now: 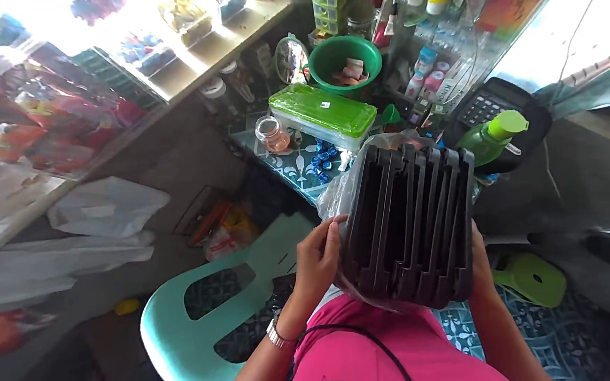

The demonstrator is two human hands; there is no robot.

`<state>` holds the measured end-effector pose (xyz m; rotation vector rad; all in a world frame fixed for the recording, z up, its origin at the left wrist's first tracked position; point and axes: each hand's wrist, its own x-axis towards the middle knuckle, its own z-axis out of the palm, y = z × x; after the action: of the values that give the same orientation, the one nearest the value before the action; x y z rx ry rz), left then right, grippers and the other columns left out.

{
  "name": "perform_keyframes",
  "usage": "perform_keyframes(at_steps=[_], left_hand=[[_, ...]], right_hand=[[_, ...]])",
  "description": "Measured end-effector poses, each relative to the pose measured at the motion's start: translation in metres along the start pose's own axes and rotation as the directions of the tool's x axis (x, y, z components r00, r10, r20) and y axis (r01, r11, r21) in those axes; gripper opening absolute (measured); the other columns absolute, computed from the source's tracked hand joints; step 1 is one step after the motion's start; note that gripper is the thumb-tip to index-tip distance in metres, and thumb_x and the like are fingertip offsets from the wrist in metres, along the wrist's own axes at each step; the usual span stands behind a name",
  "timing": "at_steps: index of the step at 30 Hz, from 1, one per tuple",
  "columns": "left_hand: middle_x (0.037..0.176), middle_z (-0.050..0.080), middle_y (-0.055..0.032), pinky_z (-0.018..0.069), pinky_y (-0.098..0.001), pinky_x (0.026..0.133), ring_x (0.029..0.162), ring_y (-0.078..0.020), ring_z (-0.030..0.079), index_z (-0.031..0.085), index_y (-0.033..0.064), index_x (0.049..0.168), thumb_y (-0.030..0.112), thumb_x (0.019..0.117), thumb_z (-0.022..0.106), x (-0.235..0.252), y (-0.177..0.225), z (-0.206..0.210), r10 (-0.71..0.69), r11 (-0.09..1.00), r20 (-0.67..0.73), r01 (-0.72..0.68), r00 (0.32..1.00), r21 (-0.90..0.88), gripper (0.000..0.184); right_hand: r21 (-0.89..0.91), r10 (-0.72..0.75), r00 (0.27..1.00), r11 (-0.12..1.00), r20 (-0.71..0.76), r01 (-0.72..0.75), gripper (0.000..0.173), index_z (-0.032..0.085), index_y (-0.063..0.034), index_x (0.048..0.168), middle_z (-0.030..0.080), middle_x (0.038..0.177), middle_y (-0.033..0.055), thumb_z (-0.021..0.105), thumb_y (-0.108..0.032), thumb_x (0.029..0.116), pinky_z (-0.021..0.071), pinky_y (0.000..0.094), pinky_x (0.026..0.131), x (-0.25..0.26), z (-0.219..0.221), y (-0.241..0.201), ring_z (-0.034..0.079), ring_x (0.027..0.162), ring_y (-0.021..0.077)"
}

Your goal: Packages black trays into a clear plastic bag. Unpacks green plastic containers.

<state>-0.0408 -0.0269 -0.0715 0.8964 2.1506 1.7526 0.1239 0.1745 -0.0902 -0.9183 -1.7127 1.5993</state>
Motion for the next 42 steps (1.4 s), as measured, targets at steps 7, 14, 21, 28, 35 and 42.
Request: perform_keyframes(at_steps=[7, 14, 21, 28, 35, 42], left_hand=[[0.088, 0.070, -0.0008, 0.0507, -0.0102, 0.066, 0.072, 0.0068, 0.060, 0.070, -0.0045, 0.116, 0.015, 0.1035, 0.054, 0.004, 0.010, -0.009, 0.017, 0.999, 0.021, -0.018, 1.000, 0.050, 0.028], [0.072, 0.054, 0.0079, 0.0436, -0.0144, 0.056, 0.059, 0.0020, 0.049, 0.067, 0.0000, 0.119, 0.012, 0.1072, 0.041, 0.005, 0.014, -0.018, -0.113, 0.990, 0.028, 0.115, 0.993, -0.085, 0.030], [0.073, 0.051, 0.0068, 0.0392, -0.0122, 0.056, 0.059, 0.0045, 0.044, 0.064, -0.0015, 0.119, 0.013, 0.1082, 0.037, 0.006, 0.027, -0.009, -0.024, 0.999, -0.031, 0.025, 0.999, 0.031, 0.033], [0.072, 0.053, 0.0063, 0.0387, -0.0115, 0.053, 0.056, 0.0057, 0.043, 0.065, -0.0028, 0.119, 0.011, 0.1078, 0.039, 0.010, 0.032, -0.014, 0.065, 0.995, -0.097, -0.057, 0.993, 0.084, 0.031], [0.074, 0.056, 0.0058, 0.0407, -0.0117, 0.051, 0.055, 0.0049, 0.045, 0.066, -0.0027, 0.120, 0.011, 0.1073, 0.041, 0.016, 0.050, -0.029, 0.153, 0.985, -0.137, -0.139, 0.979, 0.103, 0.031], [0.067, 0.050, 0.0106, 0.0420, -0.0129, 0.050, 0.054, 0.0039, 0.046, 0.066, 0.0043, 0.120, 0.013, 0.1086, 0.040, 0.036, 0.105, -0.039, 0.326, 0.945, -0.142, -0.317, 0.935, 0.079, 0.030]], right_hand=[[0.032, 0.075, 0.997, 0.997, 0.011, -0.075, 0.041, 0.043, 0.0064, 0.140, 0.061, 0.121, 0.0025, 0.027, -0.020, 0.1124, 0.0502, 0.0149, 0.096, 0.003, 0.007, -0.010, 0.060, 0.107, -0.0062], [0.196, 0.099, 0.993, 0.974, 0.067, -0.111, 0.034, 0.040, 0.0022, 0.140, 0.066, 0.114, -0.0030, 0.032, -0.010, 0.1094, 0.0560, 0.0186, 0.091, -0.006, 0.010, -0.009, 0.066, 0.100, -0.0032], [0.216, -0.007, 0.999, 0.976, 0.039, -0.002, 0.093, 0.037, 0.0066, 0.145, 0.064, 0.125, -0.0014, 0.058, -0.067, 0.0926, 0.0565, 0.0188, 0.090, -0.009, 0.016, -0.015, 0.065, 0.106, -0.0024], [-0.078, -0.240, 0.969, 0.967, 0.061, 0.244, 0.039, 0.052, 0.0045, 0.132, 0.049, 0.062, -0.0142, 0.060, -0.017, 0.0995, 0.0367, 0.0098, 0.049, -0.010, 0.022, -0.029, 0.041, 0.050, -0.0091], [-0.006, -0.283, 0.956, 0.959, 0.082, 0.284, 0.041, 0.051, 0.0015, 0.136, 0.045, 0.060, -0.0168, 0.059, -0.016, 0.1004, 0.0343, 0.0090, 0.047, -0.005, 0.021, -0.043, 0.038, 0.047, -0.0085], [0.029, -0.416, 0.909, 0.909, 0.025, 0.416, 0.031, 0.056, -0.0114, 0.133, 0.050, 0.063, -0.0200, 0.050, -0.011, 0.1030, 0.0378, 0.0072, 0.051, 0.015, 0.011, -0.085, 0.043, 0.051, -0.0109]])
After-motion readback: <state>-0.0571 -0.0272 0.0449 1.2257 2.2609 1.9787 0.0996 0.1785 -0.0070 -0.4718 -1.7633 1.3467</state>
